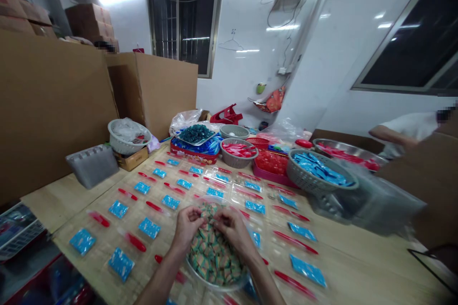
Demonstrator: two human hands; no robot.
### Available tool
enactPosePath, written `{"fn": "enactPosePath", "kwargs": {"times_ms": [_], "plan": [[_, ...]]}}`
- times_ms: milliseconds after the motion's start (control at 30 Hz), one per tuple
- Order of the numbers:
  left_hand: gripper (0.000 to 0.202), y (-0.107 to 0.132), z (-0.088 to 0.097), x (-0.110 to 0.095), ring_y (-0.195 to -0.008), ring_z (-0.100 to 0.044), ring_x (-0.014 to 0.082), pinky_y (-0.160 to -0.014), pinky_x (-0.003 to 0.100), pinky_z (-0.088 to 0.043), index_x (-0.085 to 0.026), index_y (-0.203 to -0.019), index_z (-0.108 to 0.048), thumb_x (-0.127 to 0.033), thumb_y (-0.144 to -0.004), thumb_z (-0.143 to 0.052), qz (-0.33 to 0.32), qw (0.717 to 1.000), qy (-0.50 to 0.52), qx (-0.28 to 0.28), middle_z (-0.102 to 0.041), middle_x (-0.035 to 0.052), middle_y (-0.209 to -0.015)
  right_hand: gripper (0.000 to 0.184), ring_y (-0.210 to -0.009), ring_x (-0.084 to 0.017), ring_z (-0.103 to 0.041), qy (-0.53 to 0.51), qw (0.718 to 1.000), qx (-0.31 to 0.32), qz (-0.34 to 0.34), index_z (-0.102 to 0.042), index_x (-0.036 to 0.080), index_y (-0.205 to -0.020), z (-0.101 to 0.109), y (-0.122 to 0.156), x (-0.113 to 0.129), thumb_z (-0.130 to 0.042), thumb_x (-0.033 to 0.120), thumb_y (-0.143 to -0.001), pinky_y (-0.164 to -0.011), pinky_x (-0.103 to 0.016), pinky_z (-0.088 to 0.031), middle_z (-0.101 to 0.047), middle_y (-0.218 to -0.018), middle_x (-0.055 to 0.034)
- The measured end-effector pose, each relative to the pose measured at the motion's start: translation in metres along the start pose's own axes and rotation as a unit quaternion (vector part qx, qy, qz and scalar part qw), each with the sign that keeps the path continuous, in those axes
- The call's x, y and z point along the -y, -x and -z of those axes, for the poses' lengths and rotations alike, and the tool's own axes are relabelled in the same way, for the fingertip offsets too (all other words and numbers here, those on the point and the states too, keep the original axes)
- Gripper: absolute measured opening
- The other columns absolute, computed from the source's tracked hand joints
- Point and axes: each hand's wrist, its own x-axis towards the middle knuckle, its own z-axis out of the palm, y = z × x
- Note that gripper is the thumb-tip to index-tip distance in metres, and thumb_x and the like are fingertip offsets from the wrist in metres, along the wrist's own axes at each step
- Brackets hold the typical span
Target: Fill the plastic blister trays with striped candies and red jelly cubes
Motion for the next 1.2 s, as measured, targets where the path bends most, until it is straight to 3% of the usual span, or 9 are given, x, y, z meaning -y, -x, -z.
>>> {"fn": "enactPosePath", "kwargs": {"times_ms": [67,133,433,600,800,1033,1200], "plan": [[0.017,0.000,0.000,0.000,-0.054,-0.060,0.0136,-0.052,0.022,-0.049,-0.014,-0.063,-0.059,-0.011,-0.051,-0.070,-0.020,1.000,-0.005,0.006,-0.063,-0.0019,-0.057,0.010,-0.058,-0.015,-0.056,-0.126,0.991,-0.001,-0.040,-0.061,0.019,-0.069,-0.004,-0.001,-0.001,-0.066,0.026,-0.064,-0.058,-0.026,-0.043,-0.060,-0.061,0.0024],[0.015,0.002,-0.001,0.000,-0.055,-0.060,0.0132,-0.053,0.021,-0.048,-0.014,-0.064,-0.060,-0.010,-0.052,-0.069,-0.034,0.999,-0.016,0.012,-0.064,-0.0015,-0.059,0.017,-0.057,-0.015,-0.057,-0.189,0.980,-0.003,-0.064,-0.062,0.018,-0.067,-0.009,-0.001,-0.001,-0.072,0.031,-0.060,-0.059,-0.027,-0.044,-0.062,-0.060,0.0021],[0.014,0.005,-0.002,-0.005,-0.056,-0.061,0.0139,-0.056,0.022,-0.048,-0.014,-0.066,-0.064,-0.010,-0.053,-0.068,-0.015,0.998,-0.025,0.054,-0.066,-0.0002,-0.060,0.016,-0.052,-0.013,-0.053,-0.190,0.978,-0.055,-0.068,-0.064,0.017,-0.062,-0.014,-0.005,-0.003,-0.075,0.027,-0.054,-0.053,-0.024,-0.041,-0.060,-0.055,0.0028],[0.017,0.004,-0.001,-0.004,-0.059,-0.062,0.0146,-0.057,0.022,-0.048,-0.013,-0.068,-0.064,-0.014,-0.053,-0.073,-0.017,0.997,-0.038,0.066,-0.066,0.0005,-0.061,0.012,-0.053,-0.013,-0.053,-0.149,0.986,-0.064,-0.040,-0.063,0.018,-0.062,-0.015,-0.004,-0.003,-0.071,0.025,-0.057,-0.052,-0.023,-0.040,-0.059,-0.055,0.0027],[0.015,0.004,-0.002,-0.003,-0.059,-0.061,0.0140,-0.057,0.022,-0.048,-0.014,-0.066,-0.063,-0.013,-0.054,-0.072,-0.016,0.997,-0.029,0.069,-0.065,0.0002,-0.062,0.018,-0.067,-0.019,-0.060,-0.072,0.994,-0.077,0.010,-0.070,0.019,-0.081,-0.011,-0.002,0.005,-0.067,0.023,-0.063,-0.061,-0.028,-0.046,-0.068,-0.073,-0.0024],[0.015,0.003,-0.002,-0.004,-0.050,-0.058,0.0117,-0.052,0.021,-0.047,-0.013,-0.064,-0.063,-0.017,-0.053,-0.073,-0.007,0.997,-0.029,0.077,-0.064,-0.0014,-0.056,0.017,-0.070,-0.019,-0.063,0.060,0.995,-0.062,0.058,-0.072,0.018,-0.078,-0.008,0.002,0.015,-0.057,0.014,-0.070,-0.066,-0.027,-0.046,-0.070,-0.074,-0.0042],[0.021,0.003,0.000,-0.002,-0.049,-0.059,0.0129,-0.050,0.022,-0.047,-0.013,-0.062,-0.064,-0.022,-0.050,-0.078,0.016,0.996,-0.034,0.080,-0.064,-0.0003,-0.054,0.022,-0.064,-0.016,-0.061,0.100,0.992,-0.066,0.044,-0.072,0.016,-0.076,-0.008,0.004,0.017,-0.054,0.007,-0.067,-0.060,-0.024,-0.044,-0.069,-0.068,-0.0029]]}}
